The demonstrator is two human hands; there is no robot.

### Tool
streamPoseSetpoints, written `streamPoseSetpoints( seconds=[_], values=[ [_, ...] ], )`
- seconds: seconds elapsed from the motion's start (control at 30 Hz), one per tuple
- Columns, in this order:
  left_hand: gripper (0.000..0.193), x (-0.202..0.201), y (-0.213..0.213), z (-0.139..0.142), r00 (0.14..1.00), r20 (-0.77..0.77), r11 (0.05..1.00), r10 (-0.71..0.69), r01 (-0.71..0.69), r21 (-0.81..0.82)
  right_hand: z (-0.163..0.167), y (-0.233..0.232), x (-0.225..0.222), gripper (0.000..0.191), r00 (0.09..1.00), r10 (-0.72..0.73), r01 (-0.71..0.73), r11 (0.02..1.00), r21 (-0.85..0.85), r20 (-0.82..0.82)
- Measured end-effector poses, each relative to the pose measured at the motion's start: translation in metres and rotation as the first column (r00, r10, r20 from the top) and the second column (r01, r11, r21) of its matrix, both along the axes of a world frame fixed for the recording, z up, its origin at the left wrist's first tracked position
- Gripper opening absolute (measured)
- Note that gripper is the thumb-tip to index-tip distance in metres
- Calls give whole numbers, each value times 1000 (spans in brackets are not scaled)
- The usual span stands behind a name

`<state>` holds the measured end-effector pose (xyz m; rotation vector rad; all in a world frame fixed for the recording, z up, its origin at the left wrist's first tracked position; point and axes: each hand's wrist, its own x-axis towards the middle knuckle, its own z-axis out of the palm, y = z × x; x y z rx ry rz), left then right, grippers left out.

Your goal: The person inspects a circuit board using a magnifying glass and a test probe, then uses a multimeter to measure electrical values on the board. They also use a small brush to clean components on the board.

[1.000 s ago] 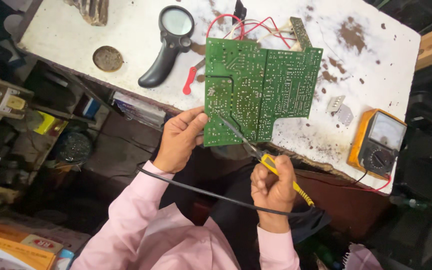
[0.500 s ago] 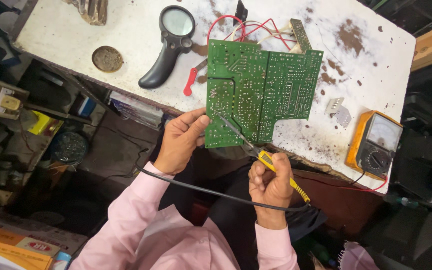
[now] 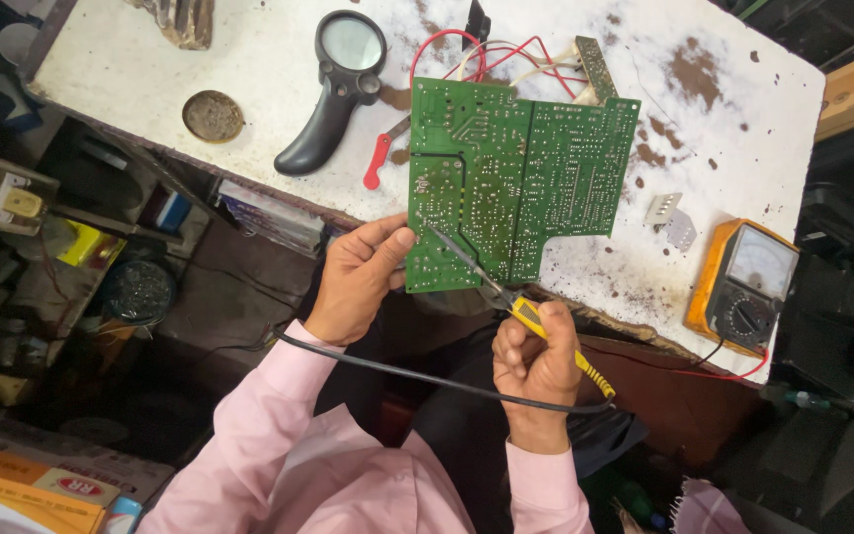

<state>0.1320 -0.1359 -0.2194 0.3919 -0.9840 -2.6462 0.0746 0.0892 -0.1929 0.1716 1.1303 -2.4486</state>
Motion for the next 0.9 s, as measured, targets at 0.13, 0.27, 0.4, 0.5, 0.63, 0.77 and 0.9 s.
streamPoseSetpoints(
  seconds=[0.13,0.27,0.4,0.5,0.63,0.77,0.9],
  values=[
    [34,0,1,0,1000,-22,1000,11,-12,-27,3,-1,0,14,1000,8,-8,1000,4,28],
    [35,0,2,4,1000,7,1000,4,-4,-3,7,-2,0,15,998,4,-5,1000,24,57],
    [35,-1,2,7,1000,-3,1000,0,0,14,7,-2,-1,16,998,13,-14,1000,10,67],
    [35,-1,3,7,1000,-16,1000,1,-1,5,6,-1,-3,16,997,35,-33,999,-18,76],
    [35,-1,5,5,1000,-14,1000,5,-5,-1,5,1,-2,14,997,26,-26,1000,-1,70],
    [36,-2,6,6,1000,-8,1000,-4,4,-10,6,2,0,12,1000,-30,30,997,65,2],
    [36,-1,7,9,1000,-10,1000,-13,13,-1,7,8,3,10,997,-82,81,992,98,13]
  ],
)
